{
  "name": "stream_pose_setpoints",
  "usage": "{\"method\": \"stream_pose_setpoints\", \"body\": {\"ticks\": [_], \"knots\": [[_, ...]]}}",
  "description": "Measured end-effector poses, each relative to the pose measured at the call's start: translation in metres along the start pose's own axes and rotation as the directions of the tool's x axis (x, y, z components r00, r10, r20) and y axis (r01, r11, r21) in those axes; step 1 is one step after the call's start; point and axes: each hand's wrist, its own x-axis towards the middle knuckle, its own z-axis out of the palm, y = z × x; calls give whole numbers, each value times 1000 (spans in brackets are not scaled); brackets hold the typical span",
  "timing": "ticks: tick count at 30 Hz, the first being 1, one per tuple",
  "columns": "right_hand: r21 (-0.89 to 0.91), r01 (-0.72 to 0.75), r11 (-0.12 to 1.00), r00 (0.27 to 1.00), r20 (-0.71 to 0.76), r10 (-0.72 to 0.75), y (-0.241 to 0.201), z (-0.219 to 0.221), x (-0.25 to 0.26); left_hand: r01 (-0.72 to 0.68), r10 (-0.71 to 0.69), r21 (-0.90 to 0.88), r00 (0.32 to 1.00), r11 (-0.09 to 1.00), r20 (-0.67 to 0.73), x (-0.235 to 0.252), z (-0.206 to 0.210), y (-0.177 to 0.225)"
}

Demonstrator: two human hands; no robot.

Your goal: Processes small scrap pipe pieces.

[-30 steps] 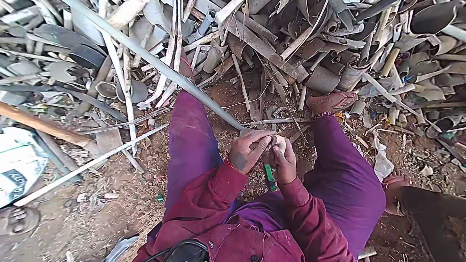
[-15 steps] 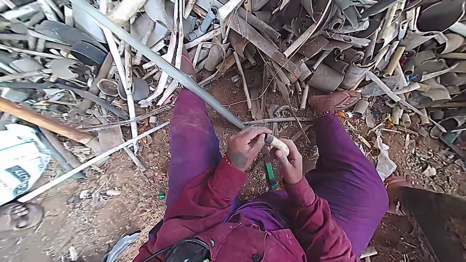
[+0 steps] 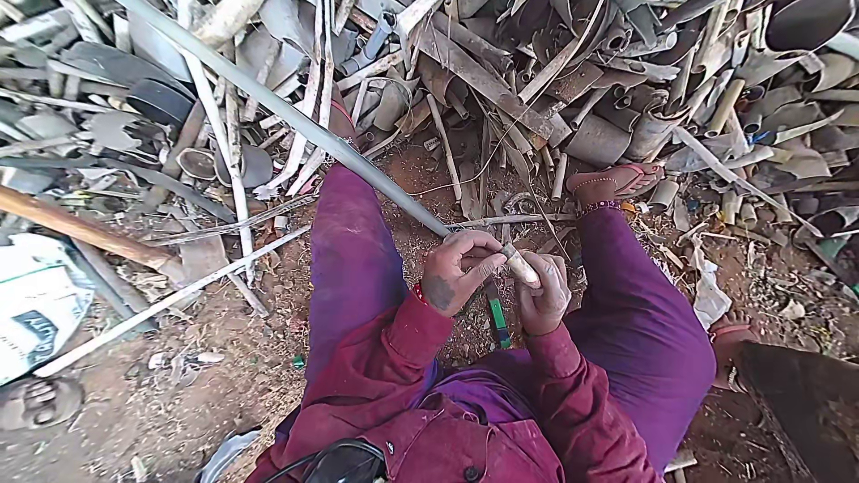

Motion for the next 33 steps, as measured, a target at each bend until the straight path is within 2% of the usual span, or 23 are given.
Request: {"method": "stream_pose_setpoints", "body": {"ticks": [3, 5, 8, 11, 15, 19, 22, 26, 30, 33], "knots": [[98, -108, 989, 979, 183, 89, -7, -1, -1, -127, 123, 70, 990, 989, 64, 2, -3, -2], [148, -148, 978, 972, 202, 116, -8, 2, -3, -172, 162, 86, 981, 981, 108, 2, -3, -3], [164, -120, 979, 980, 176, 90, -5, 3, -3, -148, 146, 5, 982, 989, 119, 1, -1, -2], [220, -149, 964, 978, 175, 111, -3, 3, -5, -63, 70, -56, 990, 996, 126, -1, 3, 1], [187, -98, 977, 982, 176, 65, 0, 3, -4, -43, 44, -7, 988, 999, 147, -1, 1, 4], [-22, 44, 999, 985, 168, -40, 3, -3, 4, -199, 174, 172, 973, 965, 150, 2, -5, 2], [-81, 116, 990, 971, 221, -95, 5, -9, 10, -370, 313, 329, 925, 869, 215, 5, -12, -1], [-12, 150, 989, 945, 296, -140, 9, -15, 15, -506, 402, 433, 860, 746, 313, 5, -17, -6], [57, 88, 995, 939, 330, -101, 9, -16, 15, -589, 449, 450, 806, 671, 386, 6, -19, -11], [124, 18, 992, 954, 295, -54, 7, -13, 14, -614, 475, 471, 789, 633, 390, 4, -14, -14]]}}
